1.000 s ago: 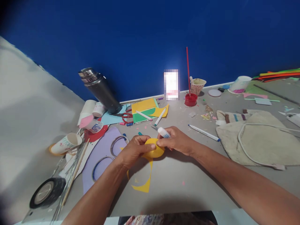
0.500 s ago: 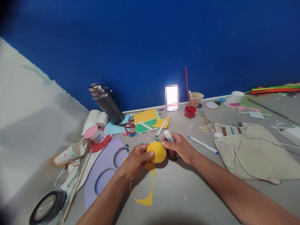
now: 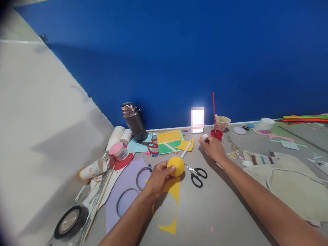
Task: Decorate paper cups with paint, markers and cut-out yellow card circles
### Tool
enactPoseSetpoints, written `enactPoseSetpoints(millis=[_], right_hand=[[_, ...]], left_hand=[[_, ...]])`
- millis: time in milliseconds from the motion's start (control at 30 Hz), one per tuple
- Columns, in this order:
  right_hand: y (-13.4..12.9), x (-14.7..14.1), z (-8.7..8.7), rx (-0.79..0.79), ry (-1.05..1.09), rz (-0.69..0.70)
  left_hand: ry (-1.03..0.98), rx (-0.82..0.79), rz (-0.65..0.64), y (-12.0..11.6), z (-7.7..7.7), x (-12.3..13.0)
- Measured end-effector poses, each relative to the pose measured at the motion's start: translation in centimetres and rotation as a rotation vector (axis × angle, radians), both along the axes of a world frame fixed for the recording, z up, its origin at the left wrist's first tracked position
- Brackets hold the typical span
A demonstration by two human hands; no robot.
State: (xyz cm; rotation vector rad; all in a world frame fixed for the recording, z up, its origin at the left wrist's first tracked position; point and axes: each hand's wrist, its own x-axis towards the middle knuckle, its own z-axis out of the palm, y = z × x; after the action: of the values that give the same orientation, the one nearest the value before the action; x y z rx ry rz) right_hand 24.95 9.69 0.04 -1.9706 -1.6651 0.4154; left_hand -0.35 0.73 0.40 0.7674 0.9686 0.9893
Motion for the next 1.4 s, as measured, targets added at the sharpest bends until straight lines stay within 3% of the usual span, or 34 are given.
enactPoseSetpoints(millis=[167, 300, 400, 567, 633, 667, 767, 867, 967, 1067, 1200, 1267, 1333, 1400], right_hand=[[1.4, -0.9, -0.7, -0.09, -0.148, 0.008], [1.2, -1.7, -1.1, -0.112, -0.192, 0.014], [0.7, -1.6, -0.4, -0.122, -0.181, 0.012], [-2.8, -0.3, 1.5, -0.076, -0.129, -0.001], [-4.9, -0.3, 1.7, -0.067, -0.069, 0.075], [-5.9, -0.5, 1.6, -0.062, 0.008, 0.152], [-8.0, -1.9, 0.8, -0.135, 0.513, 0.357], [-8.7, -3.5, -0.1, -0.296, 0.916, 0.384], [-8.6, -4.3, -0.3, -0.338, 1.015, 0.36], [-8.9, -4.5, 0.4, -0.244, 0.925, 0.338], [-10.3, -5.4, 1.6, 0.156, 0.319, 0.43], [-11.2, -6.1, 1.8, 0.276, 0.084, 0.528], [-11.8, -6.3, 2.0, 0.321, 0.011, 0.59], [-11.6, -5.9, 2.0, 0.313, 0.032, 0.547]], left_hand=[[0.119, 0.04, 0.041, -0.2, 0.0, 0.3], [0.0, -0.005, 0.038, -0.2, 0.0, 0.4], [-0.068, -0.027, 0.052, 0.0, -0.1, 0.4], [-0.223, -0.042, 0.094, 0.8, -0.6, -0.2], [-0.298, -0.065, 0.074, 0.9, -0.7, -0.3], [-0.332, -0.082, 0.058, 0.9, -0.6, -0.3], [-0.395, -0.13, 0.019, 0.5, -0.6, -0.1], [-0.393, -0.158, -0.032, 0.3, -0.9, 0.2], [-0.344, -0.168, -0.086, 0.3, -1.3, 0.3], [-0.345, -0.15, -0.079, 0.3, -1.5, 0.3], [-0.47, -0.229, -0.094, 0.1, -1.2, 0.3], [-0.534, -0.299, -0.088, 0.0, -0.9, 0.3], [-0.562, -0.351, -0.06, 0.0, -0.6, 0.4], [-0.553, -0.385, -0.043, -0.1, -0.3, 0.4]])
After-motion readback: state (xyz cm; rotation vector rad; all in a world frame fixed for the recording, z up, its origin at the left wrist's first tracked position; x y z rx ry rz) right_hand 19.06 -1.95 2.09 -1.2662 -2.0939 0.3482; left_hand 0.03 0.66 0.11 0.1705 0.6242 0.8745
